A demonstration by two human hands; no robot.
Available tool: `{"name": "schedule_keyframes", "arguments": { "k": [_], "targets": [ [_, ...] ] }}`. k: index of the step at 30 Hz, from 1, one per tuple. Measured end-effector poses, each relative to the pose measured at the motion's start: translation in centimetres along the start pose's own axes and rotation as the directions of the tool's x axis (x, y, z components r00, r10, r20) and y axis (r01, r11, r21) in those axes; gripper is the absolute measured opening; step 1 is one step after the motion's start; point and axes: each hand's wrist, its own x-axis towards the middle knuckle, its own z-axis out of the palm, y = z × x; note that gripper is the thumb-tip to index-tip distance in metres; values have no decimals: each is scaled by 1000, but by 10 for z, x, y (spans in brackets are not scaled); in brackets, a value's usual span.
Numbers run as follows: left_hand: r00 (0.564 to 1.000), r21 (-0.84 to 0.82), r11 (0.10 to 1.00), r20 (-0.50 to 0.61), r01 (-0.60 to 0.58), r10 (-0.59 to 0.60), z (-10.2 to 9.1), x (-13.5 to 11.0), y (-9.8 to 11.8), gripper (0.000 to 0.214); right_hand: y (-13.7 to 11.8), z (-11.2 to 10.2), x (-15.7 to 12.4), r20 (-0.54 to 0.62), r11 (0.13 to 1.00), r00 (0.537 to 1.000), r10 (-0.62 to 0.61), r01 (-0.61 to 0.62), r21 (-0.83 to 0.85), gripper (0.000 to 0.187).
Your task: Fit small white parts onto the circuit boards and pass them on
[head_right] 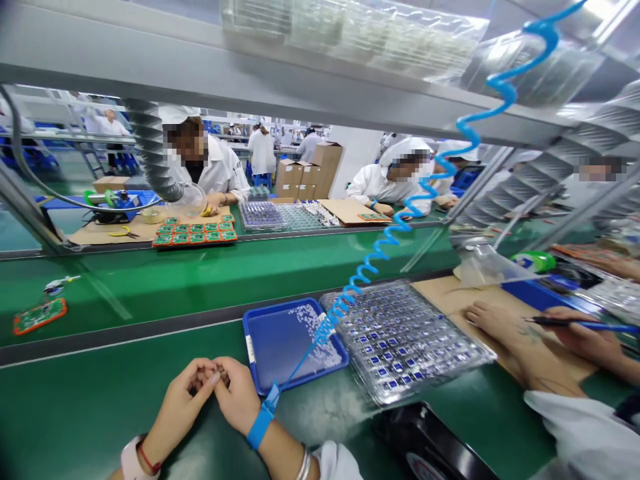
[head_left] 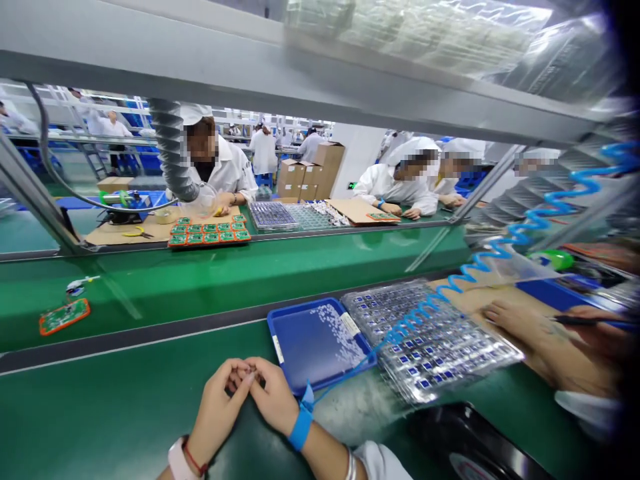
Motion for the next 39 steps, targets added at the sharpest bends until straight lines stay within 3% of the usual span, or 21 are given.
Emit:
{"name": "schedule_keyframes", "arguments": {
  "k": [8,13,25,39],
  "targets": [
    [999,-94,996,-43,7,-11,8,0,10,14,7,-7,0,110,1000,994,-5,2,25,27],
    [995,-149,988,-80,49,-61,9,-1,13,17,2,-8,-2,208,998,978,-32,41,-38,20],
    [995,-281,957,-47,70,-86,13,0,3,29,-1,-8,1,237,991,969,-75,99,-91,11],
    [993,-246,967,-75,68,-89,14,1,3,28,15,-12,5,281,968,950,-136,187,-166,18]
  ]
}}
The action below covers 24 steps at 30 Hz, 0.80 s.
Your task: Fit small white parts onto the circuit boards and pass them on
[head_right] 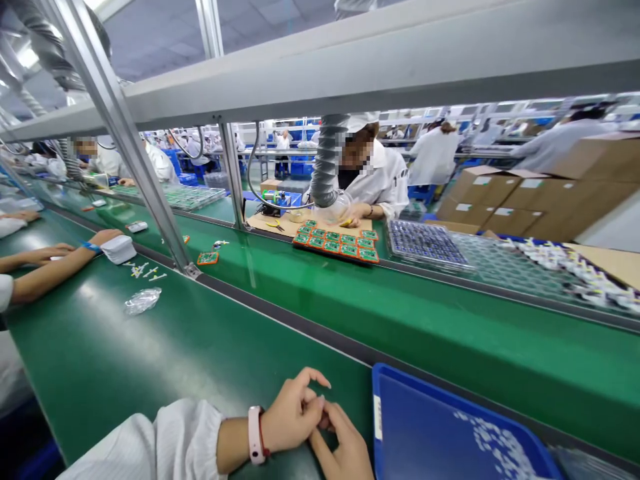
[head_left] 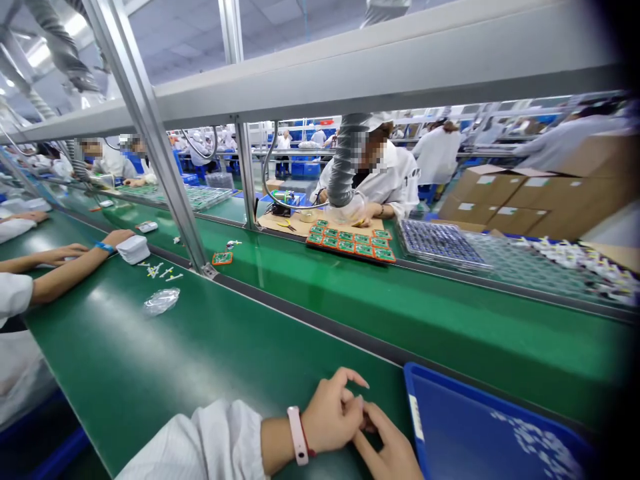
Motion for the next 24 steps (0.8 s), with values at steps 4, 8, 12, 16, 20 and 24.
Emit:
{"name": "schedule_keyframes", "arguments": {
  "k": [4,8,12,16,20,24],
  "targets": [
    [1000,16,1000,-8,-18,18,0,-1,1,29,-3,0,-1,-1,1000,1000,-5,5,-9,19],
    [998,41,999,-43,-33,34,-2,-1,8,18,1,1,-3,-48,1000,998,-29,29,-8,25],
    [1000,-4,1000,7,-6,6,-2,-2,16,12,6,1,-5,-137,1000,990,24,-24,-1,35],
    [1000,4,1000,11,3,-3,1,-3,12,16,9,0,-4,-151,997,985,77,-79,-3,42],
    [999,45,998,-39,-35,37,2,-1,12,12,7,0,-3,-147,992,982,119,-112,55,45],
    [965,-10,967,-58,-256,255,-18,4,62,17,1,0,-2,-154,985,977,151,-135,108,47]
  ]
}}
